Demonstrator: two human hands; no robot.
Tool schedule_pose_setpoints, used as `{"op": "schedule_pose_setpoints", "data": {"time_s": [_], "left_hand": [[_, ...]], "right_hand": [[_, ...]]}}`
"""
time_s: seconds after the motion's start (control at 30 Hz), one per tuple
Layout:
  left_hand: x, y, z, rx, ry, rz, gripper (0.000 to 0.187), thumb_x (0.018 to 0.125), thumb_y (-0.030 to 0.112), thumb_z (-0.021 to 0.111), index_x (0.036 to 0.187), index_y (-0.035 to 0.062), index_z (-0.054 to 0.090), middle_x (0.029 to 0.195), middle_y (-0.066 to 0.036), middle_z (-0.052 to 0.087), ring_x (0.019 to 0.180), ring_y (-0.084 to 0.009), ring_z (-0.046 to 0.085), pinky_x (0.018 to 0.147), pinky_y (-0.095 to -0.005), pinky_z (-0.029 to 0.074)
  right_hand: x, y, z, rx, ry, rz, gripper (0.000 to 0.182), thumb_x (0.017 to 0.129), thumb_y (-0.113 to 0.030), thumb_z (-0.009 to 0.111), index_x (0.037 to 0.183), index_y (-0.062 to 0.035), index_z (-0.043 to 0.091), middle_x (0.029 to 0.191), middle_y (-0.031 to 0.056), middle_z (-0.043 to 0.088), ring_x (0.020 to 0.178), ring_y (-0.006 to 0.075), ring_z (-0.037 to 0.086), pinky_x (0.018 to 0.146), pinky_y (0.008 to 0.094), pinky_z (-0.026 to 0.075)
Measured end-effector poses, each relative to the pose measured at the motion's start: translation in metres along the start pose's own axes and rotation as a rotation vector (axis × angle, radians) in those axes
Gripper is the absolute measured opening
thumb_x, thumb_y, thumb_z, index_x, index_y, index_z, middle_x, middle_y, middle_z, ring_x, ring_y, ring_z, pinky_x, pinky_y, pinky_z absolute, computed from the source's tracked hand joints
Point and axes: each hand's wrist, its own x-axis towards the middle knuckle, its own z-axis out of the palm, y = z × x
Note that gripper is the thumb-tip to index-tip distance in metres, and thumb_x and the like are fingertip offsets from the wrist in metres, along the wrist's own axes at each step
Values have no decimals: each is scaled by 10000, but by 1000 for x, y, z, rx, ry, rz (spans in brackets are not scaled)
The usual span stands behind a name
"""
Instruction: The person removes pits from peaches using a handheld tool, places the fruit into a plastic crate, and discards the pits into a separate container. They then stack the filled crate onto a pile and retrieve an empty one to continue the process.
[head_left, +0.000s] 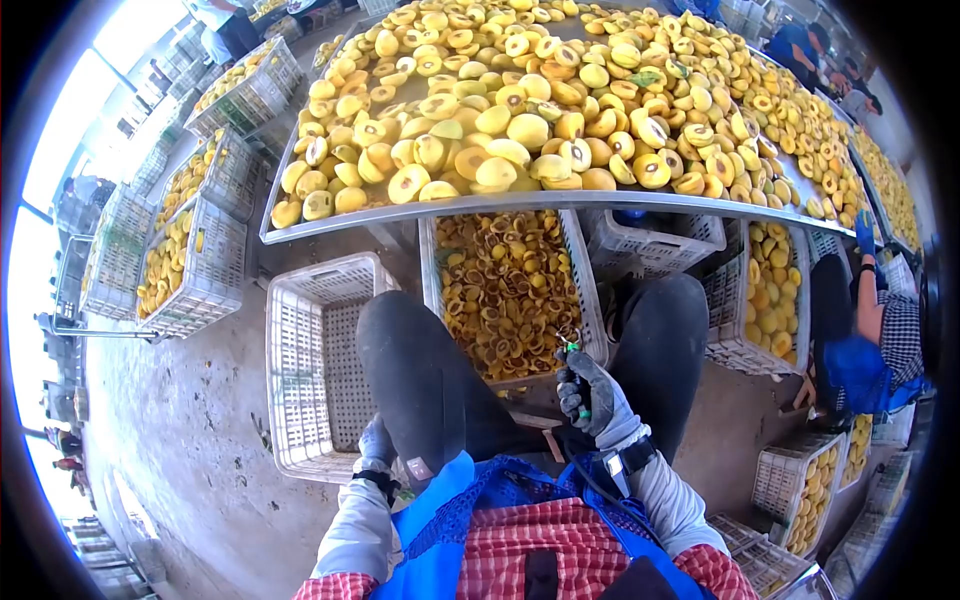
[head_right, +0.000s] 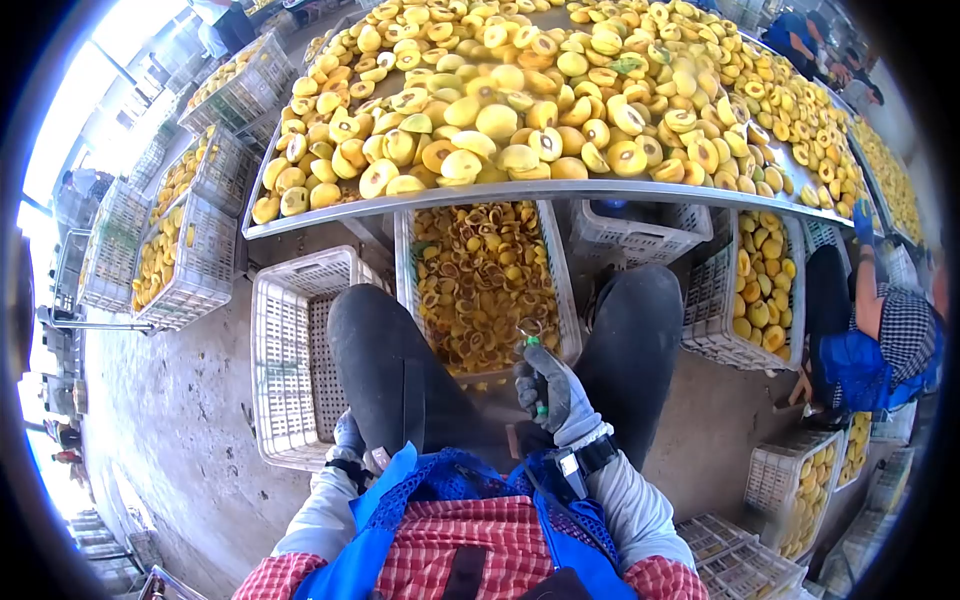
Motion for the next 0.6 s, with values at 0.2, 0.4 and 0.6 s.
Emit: {"op": "schedule_pose_setpoints", "data": {"time_s": [0.2,0.4,0.6], "left_hand": [[64,-59,15,-4,-308,133,316,838,269,573,1078,67,609,1041,-172,637,944,-356,624,801,-447,503],[64,166,-150,-251,412,103,427,801,123,649,1200,36,525,1014,-176,594,958,-316,603,822,-381,503],[92,305,32,-1906,-303,-413,464,978,283,371,1407,108,365,1441,-101,346,1309,-261,349,1091,-438,291]], "right_hand": [[18,-25,27,-82,43,-76,193,892,-254,632,1016,-115,580,718,-23,531,497,53,473,402,179,375],[115,-3,-7,82,307,-226,152,842,-214,673,796,-151,543,605,-33,510,452,98,477,381,251,382],[239,75,-83,-361,817,-180,191,782,-258,668,889,-123,586,747,41,578,665,193,547,586,284,440]]}}
